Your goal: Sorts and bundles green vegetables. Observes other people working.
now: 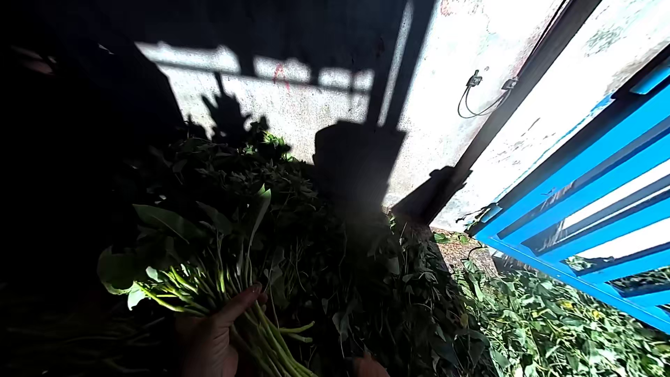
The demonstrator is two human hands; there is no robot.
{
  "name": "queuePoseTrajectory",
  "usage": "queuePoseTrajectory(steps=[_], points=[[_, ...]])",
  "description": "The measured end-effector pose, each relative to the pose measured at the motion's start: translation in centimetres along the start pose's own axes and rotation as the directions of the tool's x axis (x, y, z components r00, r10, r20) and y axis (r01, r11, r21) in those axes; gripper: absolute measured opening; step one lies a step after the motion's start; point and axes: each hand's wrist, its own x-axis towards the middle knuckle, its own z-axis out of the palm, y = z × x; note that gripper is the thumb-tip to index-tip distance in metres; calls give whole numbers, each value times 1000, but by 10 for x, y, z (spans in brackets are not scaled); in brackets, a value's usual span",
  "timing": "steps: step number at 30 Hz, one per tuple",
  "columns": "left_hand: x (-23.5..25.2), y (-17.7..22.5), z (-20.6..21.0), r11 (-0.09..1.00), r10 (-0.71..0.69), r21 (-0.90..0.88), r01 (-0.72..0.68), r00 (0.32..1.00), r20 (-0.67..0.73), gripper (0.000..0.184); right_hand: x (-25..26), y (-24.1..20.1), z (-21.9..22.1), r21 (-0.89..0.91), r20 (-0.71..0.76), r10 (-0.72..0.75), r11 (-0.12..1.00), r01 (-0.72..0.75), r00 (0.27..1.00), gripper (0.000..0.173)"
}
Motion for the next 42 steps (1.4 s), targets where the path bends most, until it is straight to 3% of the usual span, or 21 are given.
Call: queuePoseTrajectory(steps=[3, 6, 9, 14, 17, 19, 21, 23, 24, 27, 29, 31, 32, 34, 36, 38, 42], points=[[0, 3, -2, 999, -52, -10, 52, 999, 0, 28, 42, -16, -24, 57, -164, 53, 997, -44, 985, 41], [-1, 5, -2, 996, -84, 0, 85, 996, 39, 23, 118, -6, -33, 296, -254, 130, 954, -51, 958, 43], [-2, 3, -3, 993, -114, -1, 115, 990, 80, 19, 168, 3, -34, 403, -246, 306, 895, -190, 919, 42], [-2, 2, -1, 992, -127, -9, 129, 987, 94, 19, 195, 14, -26, 606, -215, 367, 777, -172, 905, 34], [-3, 3, 2, 991, -134, -20, 136, 987, 90, 18, 183, 6, -43, 743, -236, 335, 667, -52, 912, 32], [-5, 2, 2, 990, -140, -13, 142, 986, 87, 18, 152, -4, -61, 779, -366, 234, 606, 159, 900, 27], [-6, 1, 3, 988, -153, -14, 155, 986, 69, 18, 116, -14, -75, 763, -552, 152, 488, 423, 820, 21], [-7, -1, 7, 988, -155, -15, 156, 987, 49, 19, 92, -15, -82, 726, -653, 104, 369, 581, 750, 20], [-8, -2, 9, 989, -149, -11, 150, 988, 36, 21, 88, -9, -83, 727, -648, 96, 376, 575, 756, 21], [-10, -8, 13, 992, -127, 0, 127, 992, 11, 23, 75, 9, -90, 770, -494, 109, 516, 375, 863, 22], [-9, -13, 16, 993, -114, 10, 114, 993, 8, 23, 46, 6, -99, 733, -569, 119, 523, 436, 814, 20], [-11, -19, 18, 995, -98, 15, 98, 995, 27, 23, 23, 7, -96, 700, -668, 130, 446, 558, 733, 18], [-12, -23, 19, 996, -86, 23, 85, 995, 47, 25, 20, 13, -89, 714, -662, 133, 412, 566, 738, 18], [-14, -31, 20, 998, -64, 30, 62, 995, 80, 30, 26, 35, -67, 786, -507, 132, 477, 394, 852, 22], [-15, -38, 24, 997, -68, 40, 64, 991, 113, 37, 31, 48, -49, 780, -436, 154, 557, 287, 887, 24], [-19, -45, 27, 994, -89, 74, 79, 986, 138, 41, 17, 44, -39, 757, -502, 170, 560, 337, 848, 23], [-31, -62, 31, 980, -127, 177, 96, 977, 173, 47, -22, 12, -21, 734, -615, 147, 465, 495, 774, 22]])
